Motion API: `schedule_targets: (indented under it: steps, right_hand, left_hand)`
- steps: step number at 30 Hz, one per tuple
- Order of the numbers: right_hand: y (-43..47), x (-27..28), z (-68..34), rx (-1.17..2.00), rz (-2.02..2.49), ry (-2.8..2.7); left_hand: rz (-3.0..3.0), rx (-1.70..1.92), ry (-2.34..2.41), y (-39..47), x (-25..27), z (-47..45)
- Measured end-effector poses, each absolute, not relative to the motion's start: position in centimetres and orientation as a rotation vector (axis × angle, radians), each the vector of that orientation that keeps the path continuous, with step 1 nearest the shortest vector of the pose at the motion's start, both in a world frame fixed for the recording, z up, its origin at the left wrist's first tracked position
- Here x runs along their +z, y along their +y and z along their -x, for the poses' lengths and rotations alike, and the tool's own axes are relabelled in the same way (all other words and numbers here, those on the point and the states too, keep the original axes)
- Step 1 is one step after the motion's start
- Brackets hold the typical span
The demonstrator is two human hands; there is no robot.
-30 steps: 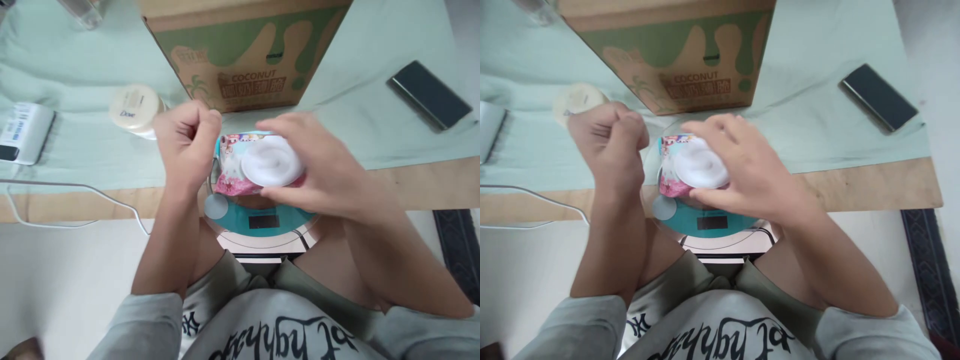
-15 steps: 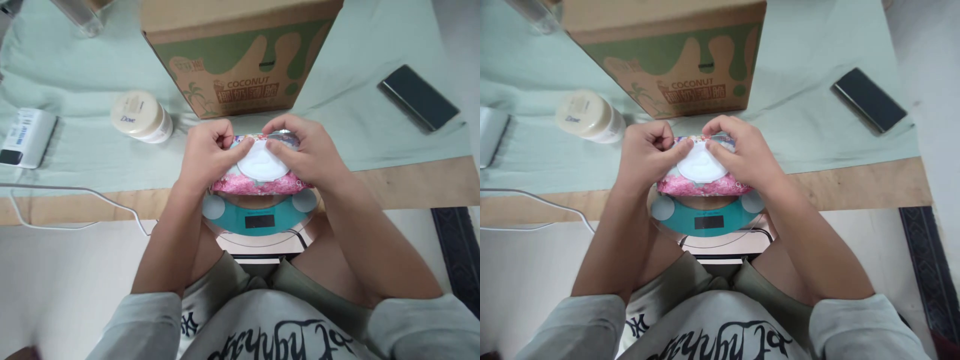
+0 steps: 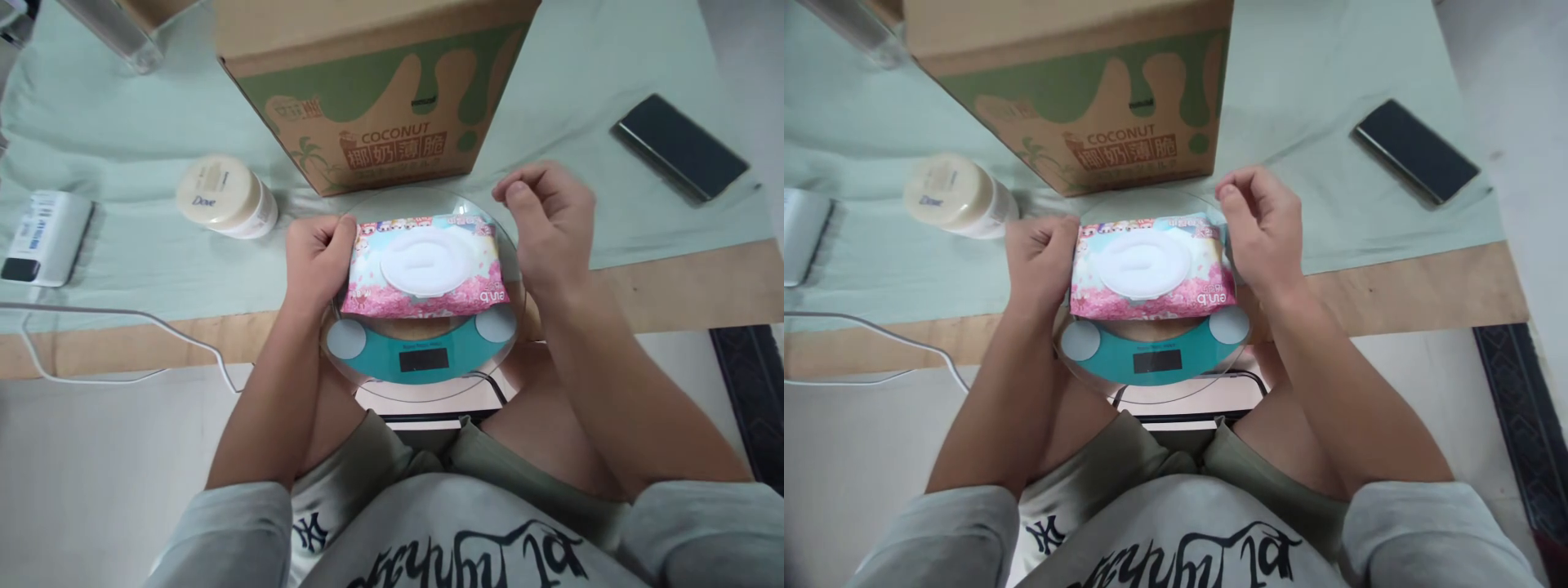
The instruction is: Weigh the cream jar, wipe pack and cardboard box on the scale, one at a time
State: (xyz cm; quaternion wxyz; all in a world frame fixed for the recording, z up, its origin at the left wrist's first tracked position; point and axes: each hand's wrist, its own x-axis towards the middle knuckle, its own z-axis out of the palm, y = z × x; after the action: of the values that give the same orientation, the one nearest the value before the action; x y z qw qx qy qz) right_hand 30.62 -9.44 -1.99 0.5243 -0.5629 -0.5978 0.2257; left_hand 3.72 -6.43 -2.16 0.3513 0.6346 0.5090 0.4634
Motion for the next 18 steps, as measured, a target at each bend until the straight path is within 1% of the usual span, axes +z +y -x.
schedule_targets:
  steps: [5, 7, 10, 13, 16, 18]
  right_hand:
    - [-12.2, 1.9, -27.5, 0.323, 1.164, -2.072]
    - [-12.9, 2.1, -26.4, 0.269, 1.153, -2.232]
    - [-13.0, 1.4, -25.6, 0.193, 1.219, -2.296]
    - [-12.6, 1.5, -25.9, 0.217, 1.177, -2.257]
    - [-12.4, 3.2, -27.3, 0.279, 1.100, -2.236]
    - [-12.5, 4.8, -28.8, 0.317, 1.200, -2.142]
  left_hand:
    - [-1.683, 1.155, 1.319, -6.5, -1.8, -3.9]
    - [-1.675, 1.150, 1.316, -6.5, -1.7, -3.9]
    - [-1.643, 1.173, 1.288, -6.5, -2.1, -3.9]
    - [-1.529, 1.328, 1.226, -6.2, -2.7, -3.9]
    - [-1.378, 1.576, 1.182, -5.6, -2.6, -3.6]
    - [-1.315, 1.776, 1.176, -5.2, -1.7, -3.0]
